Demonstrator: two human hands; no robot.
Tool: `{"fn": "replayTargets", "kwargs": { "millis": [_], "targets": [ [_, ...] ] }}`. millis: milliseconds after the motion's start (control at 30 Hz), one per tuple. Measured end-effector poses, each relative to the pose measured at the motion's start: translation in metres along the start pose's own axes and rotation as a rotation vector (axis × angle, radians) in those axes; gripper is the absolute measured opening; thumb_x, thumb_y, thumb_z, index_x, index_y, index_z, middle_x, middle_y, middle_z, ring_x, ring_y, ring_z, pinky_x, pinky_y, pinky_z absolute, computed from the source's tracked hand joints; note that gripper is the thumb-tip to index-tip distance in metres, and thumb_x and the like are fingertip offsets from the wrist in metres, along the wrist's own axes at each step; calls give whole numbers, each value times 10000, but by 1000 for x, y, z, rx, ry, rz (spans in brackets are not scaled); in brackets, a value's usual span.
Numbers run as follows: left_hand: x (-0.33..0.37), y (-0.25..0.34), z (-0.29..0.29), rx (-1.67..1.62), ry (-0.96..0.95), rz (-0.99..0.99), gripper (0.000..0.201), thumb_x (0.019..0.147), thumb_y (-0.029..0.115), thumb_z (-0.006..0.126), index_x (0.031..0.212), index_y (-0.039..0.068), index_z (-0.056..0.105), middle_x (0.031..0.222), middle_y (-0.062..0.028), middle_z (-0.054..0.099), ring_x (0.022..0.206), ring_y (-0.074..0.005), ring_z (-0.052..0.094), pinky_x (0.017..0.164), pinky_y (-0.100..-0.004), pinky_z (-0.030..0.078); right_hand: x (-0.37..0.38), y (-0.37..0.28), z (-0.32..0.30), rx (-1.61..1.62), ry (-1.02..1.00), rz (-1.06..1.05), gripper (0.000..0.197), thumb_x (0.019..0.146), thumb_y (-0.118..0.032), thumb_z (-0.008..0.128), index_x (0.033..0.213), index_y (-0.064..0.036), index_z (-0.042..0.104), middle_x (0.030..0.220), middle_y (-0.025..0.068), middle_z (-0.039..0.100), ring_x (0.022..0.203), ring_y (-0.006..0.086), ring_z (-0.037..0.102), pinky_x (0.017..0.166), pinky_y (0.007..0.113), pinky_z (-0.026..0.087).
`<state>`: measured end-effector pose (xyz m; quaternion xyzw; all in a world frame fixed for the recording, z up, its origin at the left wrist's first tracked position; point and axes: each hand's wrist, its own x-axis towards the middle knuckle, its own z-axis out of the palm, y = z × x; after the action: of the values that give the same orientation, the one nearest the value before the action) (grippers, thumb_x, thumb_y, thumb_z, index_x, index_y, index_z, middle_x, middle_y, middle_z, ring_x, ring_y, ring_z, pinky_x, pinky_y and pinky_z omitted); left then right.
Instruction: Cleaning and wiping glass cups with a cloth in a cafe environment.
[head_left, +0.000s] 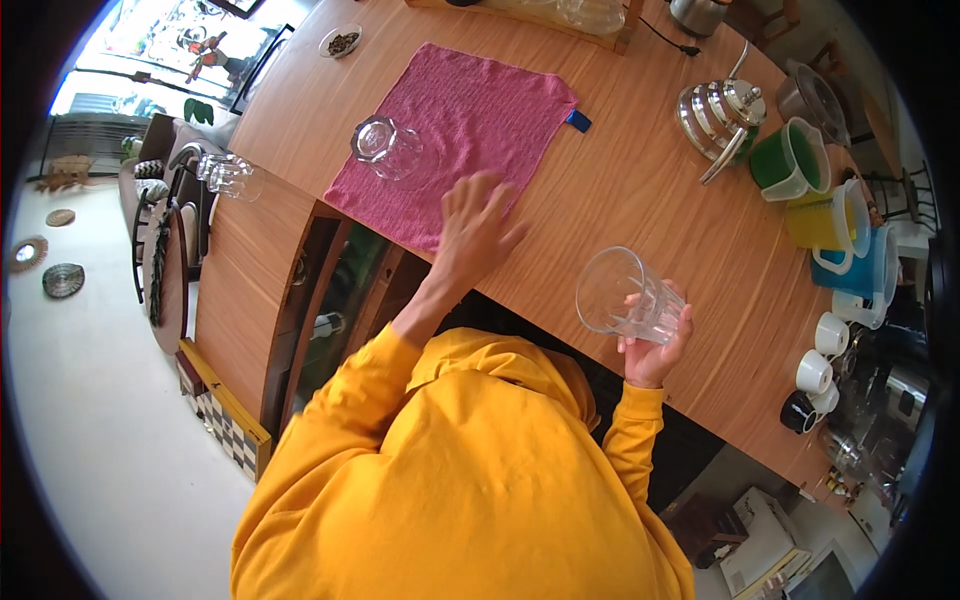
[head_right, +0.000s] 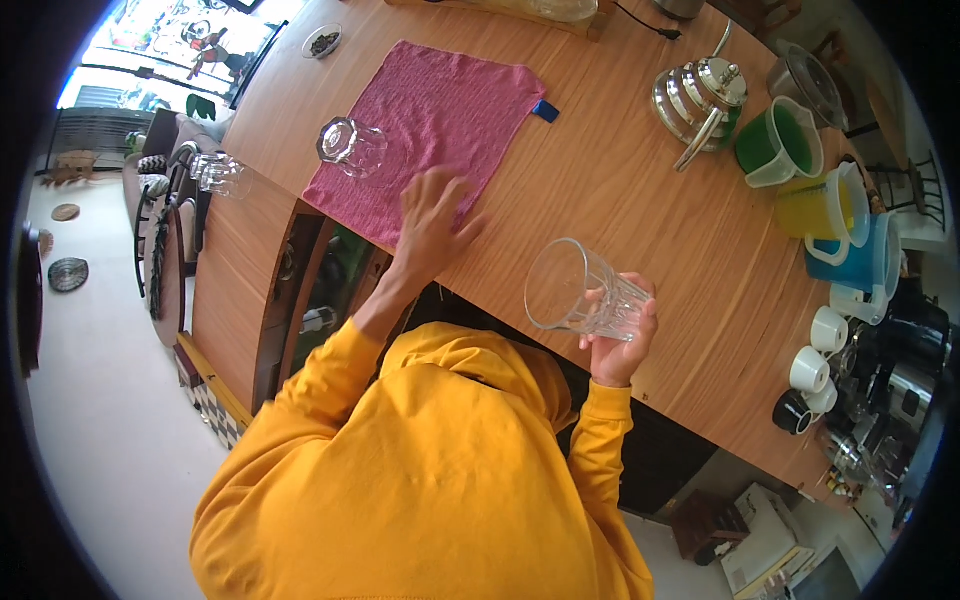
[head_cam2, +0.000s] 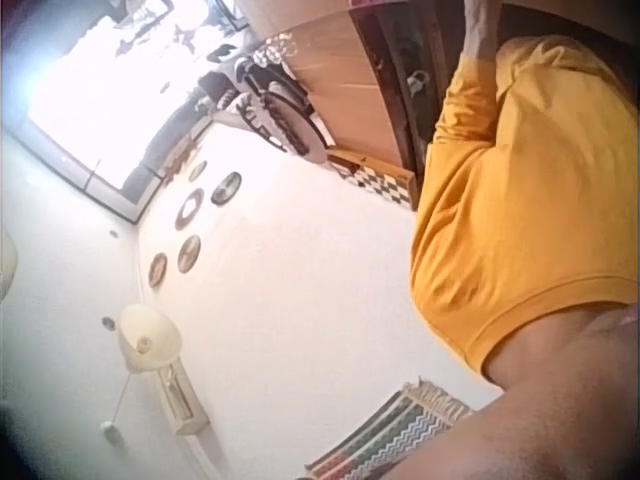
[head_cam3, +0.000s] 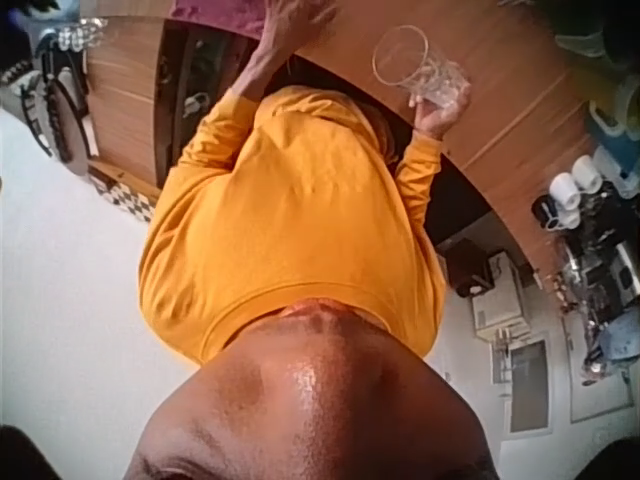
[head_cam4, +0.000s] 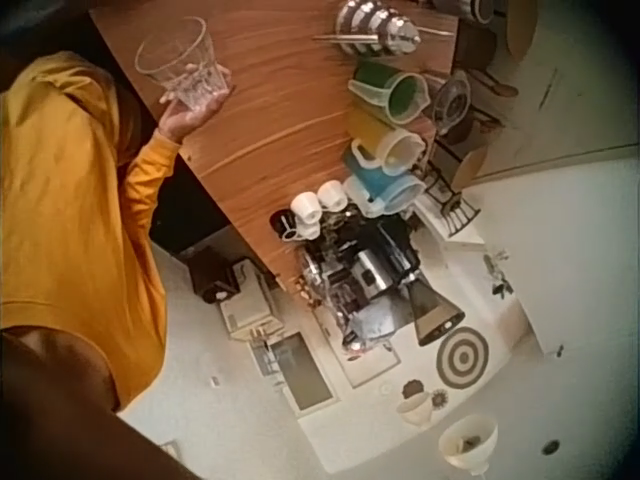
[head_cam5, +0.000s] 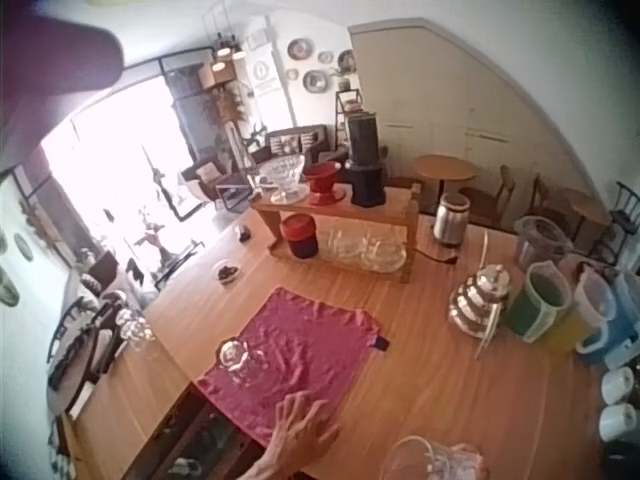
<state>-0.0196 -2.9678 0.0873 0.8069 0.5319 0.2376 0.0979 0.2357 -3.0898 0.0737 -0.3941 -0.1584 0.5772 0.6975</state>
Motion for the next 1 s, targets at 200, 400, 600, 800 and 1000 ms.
{"fn": "replayTargets", "kwargs": {
  "millis": [200,400,600,800,1000],
  "targets": [
    [-61,-36,-21,-21,-158,-102,271,860,159,708,1093,44,628,1051,-105,599,1027,-309,555,919,-421,446,6,4,-13,53,13,50,537,991,-543,455,1278,-98,546,935,190,697,462,169,547,360,265,456],
    [-54,-39,-32,-105,-168,1,222,902,89,651,1113,22,626,991,-116,628,976,-301,599,883,-389,504,20,-2,6,-23,-33,53,524,982,-562,460,1212,-97,533,901,151,703,454,141,545,357,246,454],
    [-50,-48,-34,-107,-235,34,259,940,91,624,1191,33,599,1044,-123,641,975,-310,629,866,-377,527,16,4,23,-49,-33,20,520,976,-550,480,1204,-85,527,901,153,701,473,140,568,368,239,461],
    [-46,-44,-53,-456,-197,-76,297,980,172,602,1247,43,586,1093,-119,640,982,-287,647,847,-372,530,-3,18,46,-201,-31,21,561,959,-575,486,1241,-91,518,938,147,680,542,142,593,376,234,463],
    [-68,-77,-95,-932,-161,-79,494,1043,429,462,1307,23,559,1255,-142,591,1130,-263,600,939,-373,476,-26,27,125,-595,-135,-98,584,924,-521,596,1225,-29,505,924,119,636,585,142,606,418,223,471]
  ]
}}
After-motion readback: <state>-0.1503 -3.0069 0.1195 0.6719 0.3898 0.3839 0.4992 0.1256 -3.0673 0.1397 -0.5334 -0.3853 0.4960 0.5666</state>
